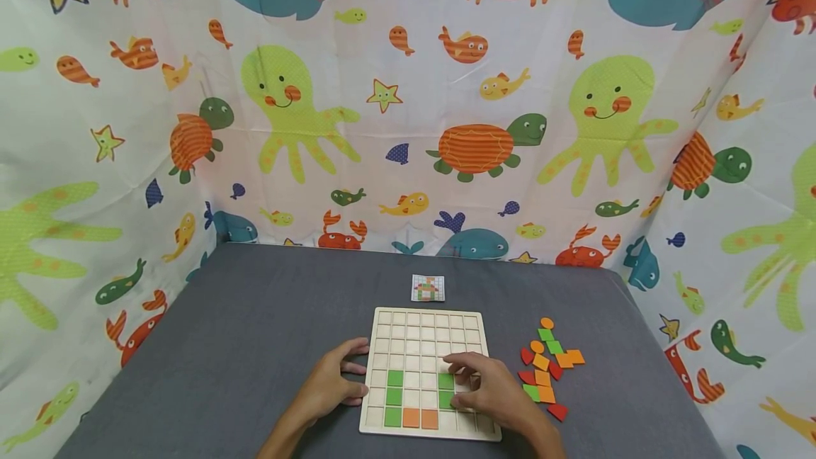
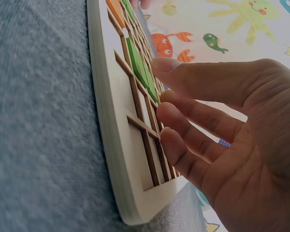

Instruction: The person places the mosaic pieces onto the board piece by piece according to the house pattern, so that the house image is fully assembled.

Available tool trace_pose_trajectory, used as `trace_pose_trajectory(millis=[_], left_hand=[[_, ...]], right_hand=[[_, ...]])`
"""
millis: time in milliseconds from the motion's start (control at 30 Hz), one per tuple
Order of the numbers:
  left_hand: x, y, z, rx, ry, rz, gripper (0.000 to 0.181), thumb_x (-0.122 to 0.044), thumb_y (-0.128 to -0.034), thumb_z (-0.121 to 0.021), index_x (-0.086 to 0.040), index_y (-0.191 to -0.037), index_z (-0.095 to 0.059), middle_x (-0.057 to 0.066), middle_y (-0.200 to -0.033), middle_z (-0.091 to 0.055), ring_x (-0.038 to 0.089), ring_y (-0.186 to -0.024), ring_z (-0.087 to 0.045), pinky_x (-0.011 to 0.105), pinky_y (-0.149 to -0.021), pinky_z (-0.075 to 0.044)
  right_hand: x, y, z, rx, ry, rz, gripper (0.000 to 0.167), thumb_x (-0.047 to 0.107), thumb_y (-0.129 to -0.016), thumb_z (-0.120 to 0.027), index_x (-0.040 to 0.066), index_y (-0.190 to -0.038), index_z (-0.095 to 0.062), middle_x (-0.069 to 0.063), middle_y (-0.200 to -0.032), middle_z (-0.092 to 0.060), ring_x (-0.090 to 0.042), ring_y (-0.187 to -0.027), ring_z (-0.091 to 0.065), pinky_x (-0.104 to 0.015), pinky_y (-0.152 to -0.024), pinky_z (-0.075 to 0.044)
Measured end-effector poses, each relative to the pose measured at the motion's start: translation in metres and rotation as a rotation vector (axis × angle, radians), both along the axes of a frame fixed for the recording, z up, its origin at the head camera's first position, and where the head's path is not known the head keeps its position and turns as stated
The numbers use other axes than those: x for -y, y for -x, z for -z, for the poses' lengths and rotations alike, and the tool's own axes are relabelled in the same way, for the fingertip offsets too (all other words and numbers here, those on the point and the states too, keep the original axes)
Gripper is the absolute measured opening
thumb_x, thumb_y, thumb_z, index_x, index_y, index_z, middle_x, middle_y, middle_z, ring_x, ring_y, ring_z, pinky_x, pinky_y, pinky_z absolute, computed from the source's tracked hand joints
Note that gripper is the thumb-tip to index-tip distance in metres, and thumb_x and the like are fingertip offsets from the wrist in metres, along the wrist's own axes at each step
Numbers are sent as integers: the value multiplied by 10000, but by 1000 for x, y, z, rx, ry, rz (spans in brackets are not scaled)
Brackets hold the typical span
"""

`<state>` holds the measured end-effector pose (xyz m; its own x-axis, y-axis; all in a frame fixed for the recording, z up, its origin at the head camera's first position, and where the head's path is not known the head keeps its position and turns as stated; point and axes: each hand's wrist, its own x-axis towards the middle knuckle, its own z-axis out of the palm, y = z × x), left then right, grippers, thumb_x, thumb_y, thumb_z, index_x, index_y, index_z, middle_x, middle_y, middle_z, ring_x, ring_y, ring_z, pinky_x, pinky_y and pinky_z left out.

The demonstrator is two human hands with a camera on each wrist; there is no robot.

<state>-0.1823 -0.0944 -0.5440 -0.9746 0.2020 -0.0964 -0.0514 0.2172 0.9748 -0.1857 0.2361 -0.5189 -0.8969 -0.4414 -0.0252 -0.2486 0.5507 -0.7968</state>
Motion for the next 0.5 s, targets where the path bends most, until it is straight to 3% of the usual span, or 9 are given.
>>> trace_pose_trajectory(millis=[333,500], left_hand=[[0,-1,0,-1,1,1,831,200,-735,-792,-23,-1499,-552,196,-1464,-582,278,-1077,-670,387,-600,-653],[0,-1,-1,2,-5,1,835,207,-735,-790,-22,-1500,-549,199,-1465,-578,278,-1074,-670,389,-602,-654]], right_hand=[[-16,-2,-1,10,43,60,598,152,-844,-896,29,-1382,-665,-91,-1157,-742,-214,-963,-689,-255,-772,-580],[-27,-3,-4,-24,37,105,607,182,-849,-896,44,-1392,-664,-80,-1146,-750,-208,-961,-710,-267,-769,-585]])
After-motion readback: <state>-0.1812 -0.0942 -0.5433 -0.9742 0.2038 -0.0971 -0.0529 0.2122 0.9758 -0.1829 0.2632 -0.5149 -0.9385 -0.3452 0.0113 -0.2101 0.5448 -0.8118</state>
